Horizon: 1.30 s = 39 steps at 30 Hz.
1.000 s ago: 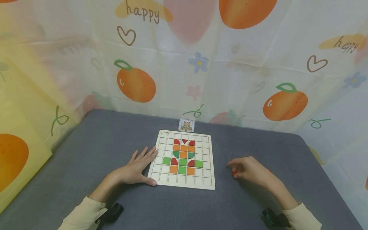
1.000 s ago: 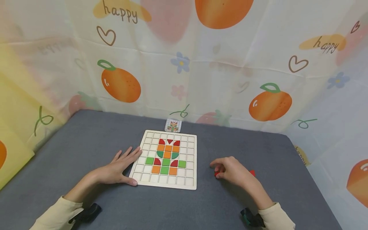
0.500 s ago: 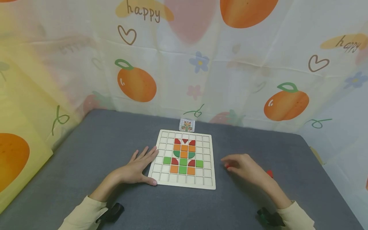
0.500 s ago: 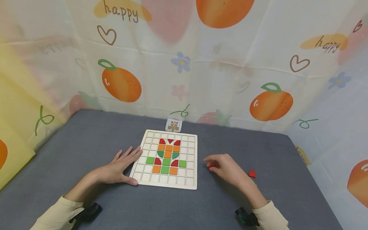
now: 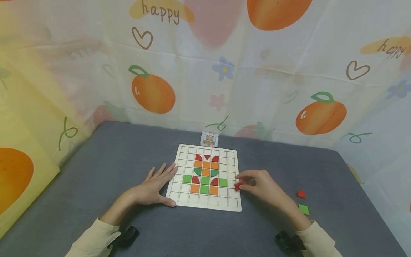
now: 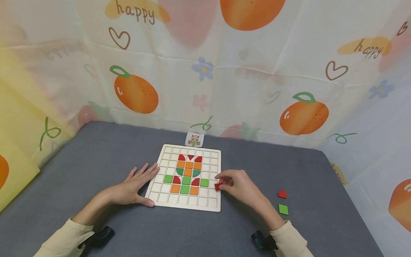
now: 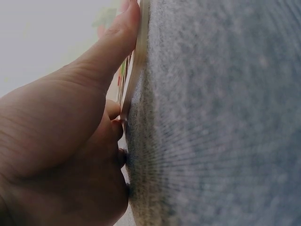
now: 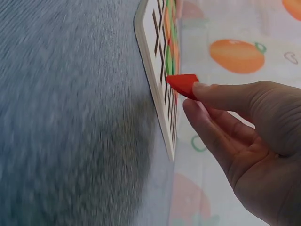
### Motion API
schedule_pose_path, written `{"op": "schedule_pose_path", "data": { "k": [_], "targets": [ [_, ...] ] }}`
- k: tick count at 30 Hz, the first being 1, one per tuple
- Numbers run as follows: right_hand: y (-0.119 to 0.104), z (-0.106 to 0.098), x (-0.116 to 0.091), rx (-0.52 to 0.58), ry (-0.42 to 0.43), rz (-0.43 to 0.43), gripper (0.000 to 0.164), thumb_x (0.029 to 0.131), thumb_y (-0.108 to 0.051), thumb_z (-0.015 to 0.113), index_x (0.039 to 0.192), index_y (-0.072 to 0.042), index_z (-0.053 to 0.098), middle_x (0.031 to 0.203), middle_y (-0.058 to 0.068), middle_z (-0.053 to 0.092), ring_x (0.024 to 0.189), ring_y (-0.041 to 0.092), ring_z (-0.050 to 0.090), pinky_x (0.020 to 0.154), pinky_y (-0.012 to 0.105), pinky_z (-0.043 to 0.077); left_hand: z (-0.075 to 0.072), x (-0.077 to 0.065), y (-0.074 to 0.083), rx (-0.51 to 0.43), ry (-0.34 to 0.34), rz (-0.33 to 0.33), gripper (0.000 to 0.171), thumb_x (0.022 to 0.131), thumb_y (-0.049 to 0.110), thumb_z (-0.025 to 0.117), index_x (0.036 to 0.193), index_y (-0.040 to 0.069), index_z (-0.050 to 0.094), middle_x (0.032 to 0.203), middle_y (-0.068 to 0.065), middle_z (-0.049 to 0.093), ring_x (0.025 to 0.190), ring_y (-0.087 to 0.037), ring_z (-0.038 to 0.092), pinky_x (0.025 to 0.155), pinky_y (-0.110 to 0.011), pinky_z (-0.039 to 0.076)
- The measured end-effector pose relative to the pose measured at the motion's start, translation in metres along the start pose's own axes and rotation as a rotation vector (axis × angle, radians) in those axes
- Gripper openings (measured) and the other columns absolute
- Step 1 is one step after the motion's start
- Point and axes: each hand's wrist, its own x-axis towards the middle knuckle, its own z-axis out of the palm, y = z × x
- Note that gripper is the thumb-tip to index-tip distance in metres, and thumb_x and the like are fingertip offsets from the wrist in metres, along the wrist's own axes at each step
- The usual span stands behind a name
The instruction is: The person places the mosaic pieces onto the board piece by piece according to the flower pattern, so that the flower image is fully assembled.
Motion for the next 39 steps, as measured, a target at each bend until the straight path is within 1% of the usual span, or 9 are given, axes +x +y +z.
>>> {"op": "schedule_pose_path", "data": {
  "k": [3, 7, 13, 23, 32, 36, 39],
  "targets": [
    [-0.004, 0.006, 0.004, 0.020, -0.014, -0.008, 0.025, 0.083, -0.002, 0.076, 0.108, -0.004, 0.073, 0.092, -0.001, 0.071, 0.081, 0.008, 0.064, 0.074, 0.024, 0.056, 0.000, 0.000, 0.001, 0.002, 0.003, -0.001, 0.116, 0.074, 0.052, 0.080, 0.156, 0.002, 0.016, 0.163, -0.017, 0.007, 0.148, -0.044, -0.004, 0.111, -0.064, -0.009],
    [-0.006, 0.014, 0.009, 0.051, -0.029, -0.032, 0.022, 0.084, -0.001, 0.074, 0.106, -0.004, 0.073, 0.089, -0.003, 0.071, 0.080, 0.007, 0.064, 0.073, 0.025, 0.056, -0.001, 0.000, 0.001, 0.001, 0.002, -0.005, 0.116, 0.074, 0.052, 0.080, 0.156, 0.002, 0.016, 0.163, -0.018, 0.007, 0.147, -0.044, -0.004, 0.111, -0.064, -0.009],
    [-0.008, 0.025, 0.013, 0.084, -0.037, -0.024, 0.018, 0.085, -0.005, 0.076, 0.103, -0.007, 0.074, 0.089, -0.003, 0.071, 0.078, 0.006, 0.063, 0.071, 0.026, 0.056, 0.000, 0.000, 0.001, 0.005, -0.002, -0.002, 0.116, 0.075, 0.053, 0.079, 0.156, 0.002, 0.015, 0.163, -0.017, 0.006, 0.148, -0.044, -0.004, 0.111, -0.065, -0.009],
    [-0.008, 0.035, 0.016, 0.063, -0.050, -0.042, 0.016, 0.085, -0.005, 0.075, 0.100, -0.009, 0.074, 0.085, -0.006, 0.069, 0.077, 0.005, 0.062, 0.069, 0.024, 0.055, 0.000, 0.000, 0.000, 0.010, -0.005, -0.007, 0.115, 0.075, 0.053, 0.079, 0.157, 0.003, 0.015, 0.164, -0.017, 0.005, 0.148, -0.044, -0.005, 0.111, -0.064, -0.010],
    [-0.014, 0.037, 0.020, 0.032, -0.037, -0.015, 0.017, 0.083, -0.003, 0.076, 0.099, -0.008, 0.074, 0.082, -0.008, 0.068, 0.074, 0.004, 0.061, 0.069, 0.024, 0.054, 0.001, 0.001, -0.001, 0.019, 0.004, -0.016, 0.116, 0.074, 0.053, 0.080, 0.156, 0.003, 0.016, 0.163, -0.017, 0.007, 0.148, -0.044, -0.004, 0.111, -0.064, -0.009],
    [-0.016, 0.038, 0.021, 0.027, -0.041, -0.011, 0.016, 0.083, -0.004, 0.076, 0.099, -0.006, 0.074, 0.081, -0.008, 0.068, 0.073, 0.004, 0.060, 0.067, 0.024, 0.053, 0.001, 0.001, -0.001, 0.017, 0.000, -0.018, 0.116, 0.074, 0.053, 0.080, 0.157, 0.003, 0.015, 0.163, -0.017, 0.007, 0.148, -0.044, -0.004, 0.111, -0.064, -0.010],
    [-0.016, 0.039, 0.022, 0.001, -0.039, -0.016, 0.016, 0.083, -0.003, 0.075, 0.099, -0.007, 0.074, 0.080, -0.008, 0.067, 0.072, 0.004, 0.059, 0.066, 0.023, 0.053, 0.001, 0.001, 0.000, 0.013, -0.003, -0.017, 0.116, 0.074, 0.053, 0.080, 0.157, 0.003, 0.015, 0.163, -0.017, 0.006, 0.148, -0.044, -0.004, 0.111, -0.064, -0.010]
  ]
}}
